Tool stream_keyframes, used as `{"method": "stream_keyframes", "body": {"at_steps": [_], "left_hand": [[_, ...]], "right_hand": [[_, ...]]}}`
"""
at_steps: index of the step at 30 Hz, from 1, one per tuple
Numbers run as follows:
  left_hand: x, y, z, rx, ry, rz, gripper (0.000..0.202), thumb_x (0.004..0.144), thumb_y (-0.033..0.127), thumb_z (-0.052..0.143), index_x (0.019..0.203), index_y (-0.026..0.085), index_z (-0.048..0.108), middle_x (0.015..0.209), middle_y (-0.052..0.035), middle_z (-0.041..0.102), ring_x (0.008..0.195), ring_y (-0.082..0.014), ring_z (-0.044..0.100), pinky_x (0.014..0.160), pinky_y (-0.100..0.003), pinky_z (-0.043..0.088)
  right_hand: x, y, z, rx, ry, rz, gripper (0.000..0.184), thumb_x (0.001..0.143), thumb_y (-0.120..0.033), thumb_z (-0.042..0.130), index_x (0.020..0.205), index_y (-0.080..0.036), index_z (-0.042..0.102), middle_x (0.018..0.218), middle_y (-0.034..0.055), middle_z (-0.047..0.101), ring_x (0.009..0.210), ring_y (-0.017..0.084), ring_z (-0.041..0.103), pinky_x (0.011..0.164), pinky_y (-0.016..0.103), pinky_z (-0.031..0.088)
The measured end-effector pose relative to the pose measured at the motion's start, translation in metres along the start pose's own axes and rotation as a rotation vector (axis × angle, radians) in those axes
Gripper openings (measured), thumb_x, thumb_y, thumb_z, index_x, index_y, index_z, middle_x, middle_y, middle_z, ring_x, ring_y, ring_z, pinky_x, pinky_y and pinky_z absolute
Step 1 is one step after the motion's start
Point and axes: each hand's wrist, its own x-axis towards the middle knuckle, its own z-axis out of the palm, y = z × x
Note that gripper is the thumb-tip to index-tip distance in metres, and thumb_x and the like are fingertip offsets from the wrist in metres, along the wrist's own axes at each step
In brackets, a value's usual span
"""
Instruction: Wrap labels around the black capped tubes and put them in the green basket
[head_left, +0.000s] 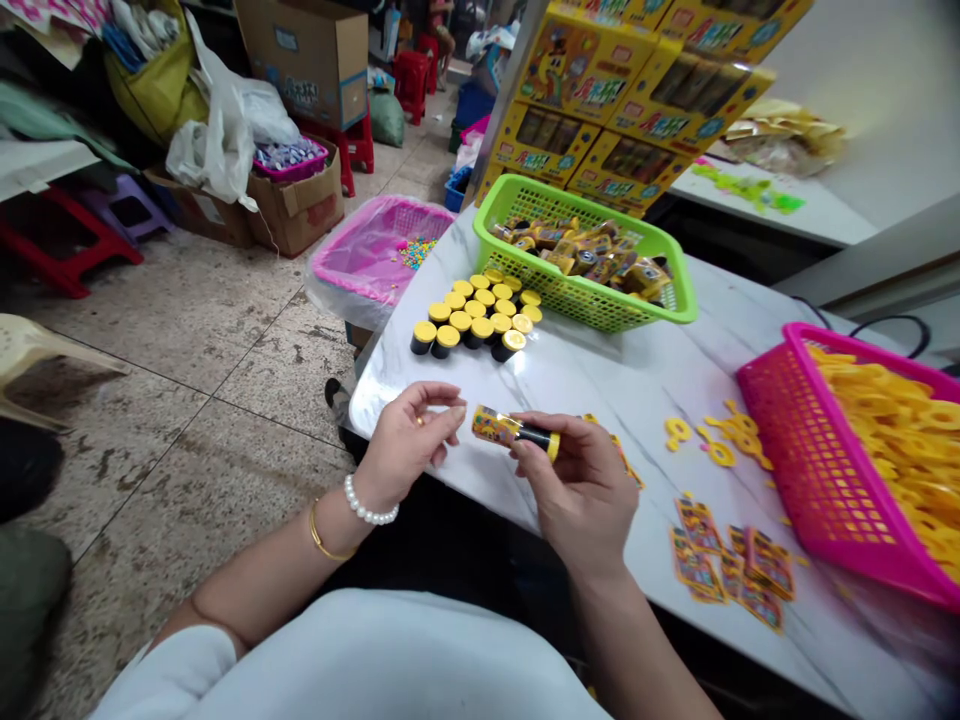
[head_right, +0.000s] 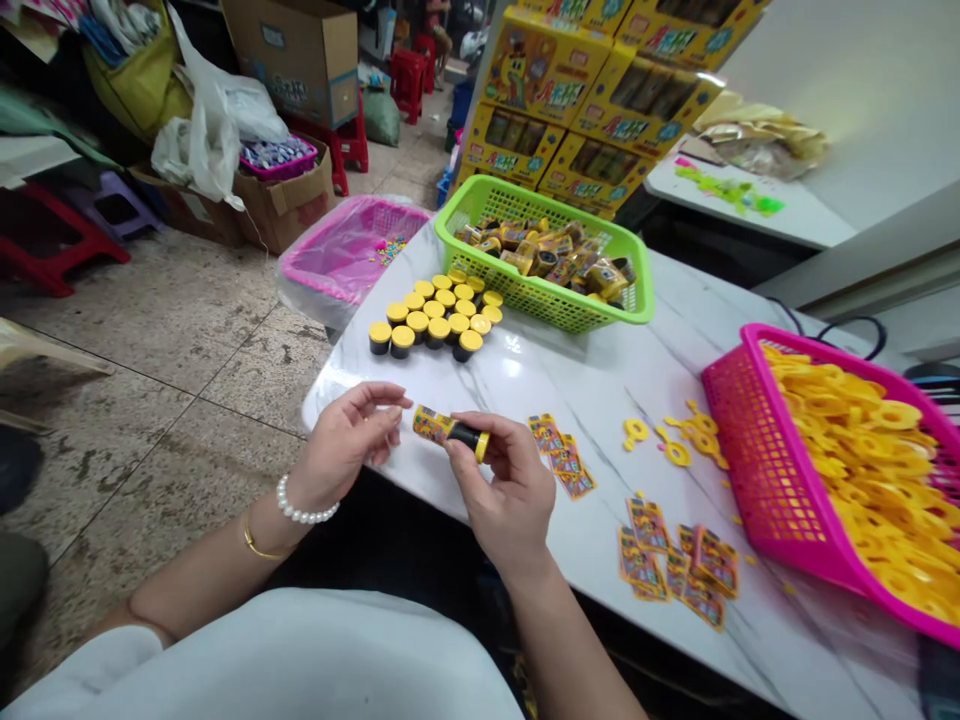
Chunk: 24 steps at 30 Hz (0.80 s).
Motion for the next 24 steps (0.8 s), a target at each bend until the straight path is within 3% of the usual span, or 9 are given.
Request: {"method": "stream_keyframes", "body": {"at_steps": [2,6,10,14,19,24], "left_hand": [[0.002,0.003,-0.003,0.061,-0.048,0.053,0.056,0.063,0.034,0.089,0.109,0.016,0.062,0.107,-0.0074,0.067,0.067,-0.0080,0.062,0.051,-0.018,0.049],[0.006,0.005,-0.007,0.078,-0.351,-0.080,0.048,0.066,0.036,0.087,0.101,0.012,0.065,0.084,-0.0049,0.067,0.071,-0.0131,0.064,0.059,-0.024,0.054],[0.007,0.003,-0.003,0.079,-0.349,-0.077,0.038,0.067,0.033,0.086,0.090,0.011,0.066,0.075,-0.0018,0.065,0.062,-0.0091,0.059,0.056,-0.021,0.051],[0.009,0.007,0.004,0.116,-0.418,-0.099,0.041,0.067,0.035,0.087,0.092,0.012,0.064,0.073,-0.0013,0.065,0.059,-0.0093,0.061,0.057,-0.022,0.051],[0.016,0.014,-0.005,0.078,-0.344,-0.196,0.055,0.069,0.053,0.082,0.102,0.014,0.064,0.083,-0.0050,0.068,0.058,-0.0130,0.065,0.048,-0.023,0.050],[0.015,0.011,-0.006,0.134,-0.339,-0.081,0.038,0.073,0.043,0.081,0.090,0.011,0.069,0.071,-0.0032,0.067,0.057,-0.0100,0.060,0.055,-0.022,0.050]], "right_hand": [[0.001,-0.003,-0.001,0.050,-0.057,-0.017,0.023,0.087,-0.021,0.073,0.109,-0.025,0.068,0.105,0.0055,0.073,0.087,0.019,0.071,0.073,0.033,0.062],[0.006,-0.010,-0.008,0.011,-0.239,-0.137,0.033,0.088,-0.020,0.070,0.121,-0.028,0.069,0.121,0.0095,0.064,0.109,0.023,0.065,0.078,0.033,0.062],[0.008,-0.008,-0.012,-0.101,-0.328,-0.156,0.043,0.090,-0.017,0.066,0.131,-0.031,0.066,0.119,0.0081,0.064,0.104,0.021,0.065,0.079,0.033,0.061],[0.007,-0.004,-0.011,-0.134,-0.239,-0.202,0.057,0.088,-0.013,0.068,0.139,-0.033,0.057,0.118,0.0061,0.071,0.099,0.022,0.069,0.089,0.042,0.059],[0.013,-0.008,-0.014,-0.284,-0.177,-0.453,0.048,0.081,-0.006,0.072,0.121,-0.032,0.068,0.123,0.0074,0.070,0.108,0.025,0.069,0.095,0.044,0.058],[0.013,-0.004,-0.013,-0.299,-0.218,-0.464,0.044,0.081,-0.008,0.073,0.118,-0.030,0.069,0.114,0.0062,0.073,0.102,0.023,0.071,0.092,0.041,0.060]]}}
